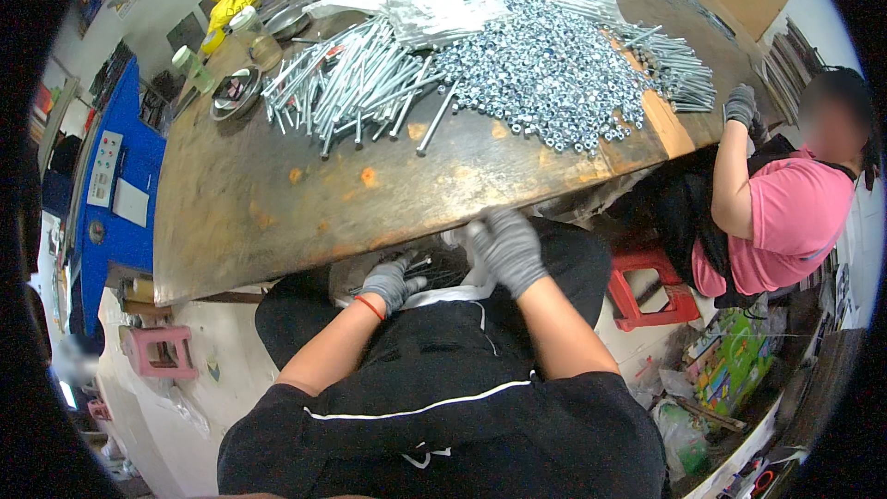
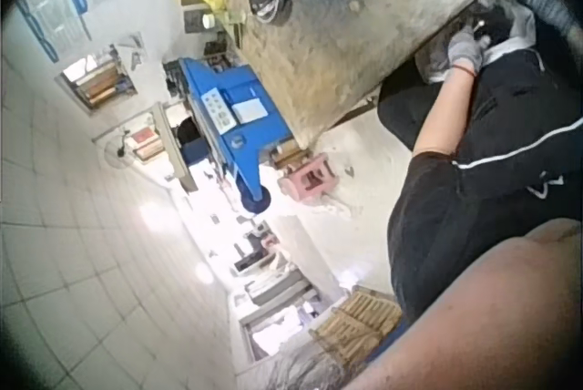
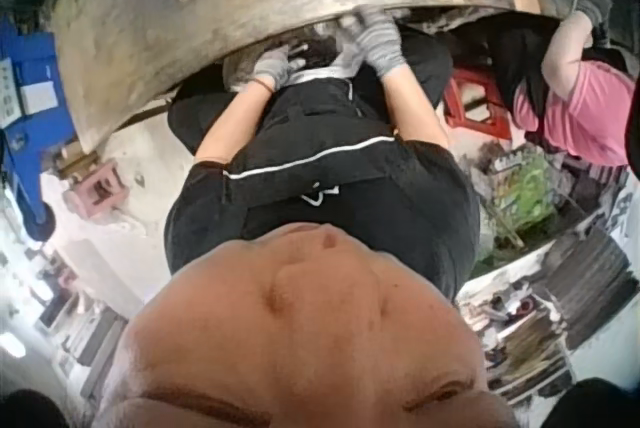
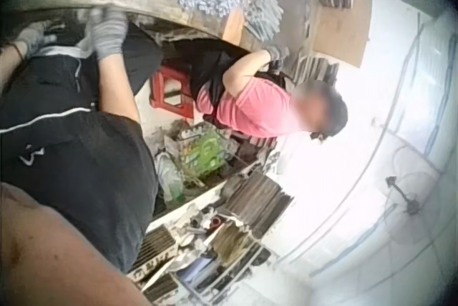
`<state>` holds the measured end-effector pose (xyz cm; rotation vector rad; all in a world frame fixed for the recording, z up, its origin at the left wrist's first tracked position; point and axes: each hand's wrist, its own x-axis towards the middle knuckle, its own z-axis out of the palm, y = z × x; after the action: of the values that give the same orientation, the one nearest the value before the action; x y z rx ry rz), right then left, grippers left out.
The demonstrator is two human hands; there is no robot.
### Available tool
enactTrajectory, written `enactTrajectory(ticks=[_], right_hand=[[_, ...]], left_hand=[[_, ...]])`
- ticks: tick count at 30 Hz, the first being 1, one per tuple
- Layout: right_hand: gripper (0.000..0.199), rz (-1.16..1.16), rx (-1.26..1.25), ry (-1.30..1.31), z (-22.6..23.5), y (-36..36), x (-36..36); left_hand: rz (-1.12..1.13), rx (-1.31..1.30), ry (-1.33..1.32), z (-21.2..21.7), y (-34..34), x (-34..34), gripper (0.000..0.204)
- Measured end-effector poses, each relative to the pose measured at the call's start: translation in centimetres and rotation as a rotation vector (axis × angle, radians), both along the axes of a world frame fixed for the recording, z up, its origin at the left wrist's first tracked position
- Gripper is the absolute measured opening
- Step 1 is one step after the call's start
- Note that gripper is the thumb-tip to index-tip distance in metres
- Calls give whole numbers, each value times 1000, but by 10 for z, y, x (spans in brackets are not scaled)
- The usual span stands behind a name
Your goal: The person repeatedly picks up bolts and nuts from a table and threads them together by hand. The assembled fasteners are placed into a white bag on the lap. Other workers are visible in the background handling boxes and materials.
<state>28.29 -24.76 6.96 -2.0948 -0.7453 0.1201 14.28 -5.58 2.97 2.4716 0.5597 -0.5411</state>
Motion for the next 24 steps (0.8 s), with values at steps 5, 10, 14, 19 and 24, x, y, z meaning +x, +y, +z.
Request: enactTrajectory(ticks=[5, 10, 14, 19, 24], right_hand=[[59, -523, -461, -170, -8, -46, 105], [46, -611, -582, -36, 17, -19, 122], [31, -573, -596, -168, 9, -7, 125], [23, -543, -321, -250, -7, -21, 118], [23, -406, -344, -379, -20, -29, 124]], left_hand=[[-297, -498, -163, 52, 4, 16, 36], [407, -643, -583, 118, 44, 107, 42], [165, 514, -519, 111, 106, 178, 38], [-52, 829, -351, 108, 112, 210, 21], [-61, 816, -313, 102, 123, 215, 24]])
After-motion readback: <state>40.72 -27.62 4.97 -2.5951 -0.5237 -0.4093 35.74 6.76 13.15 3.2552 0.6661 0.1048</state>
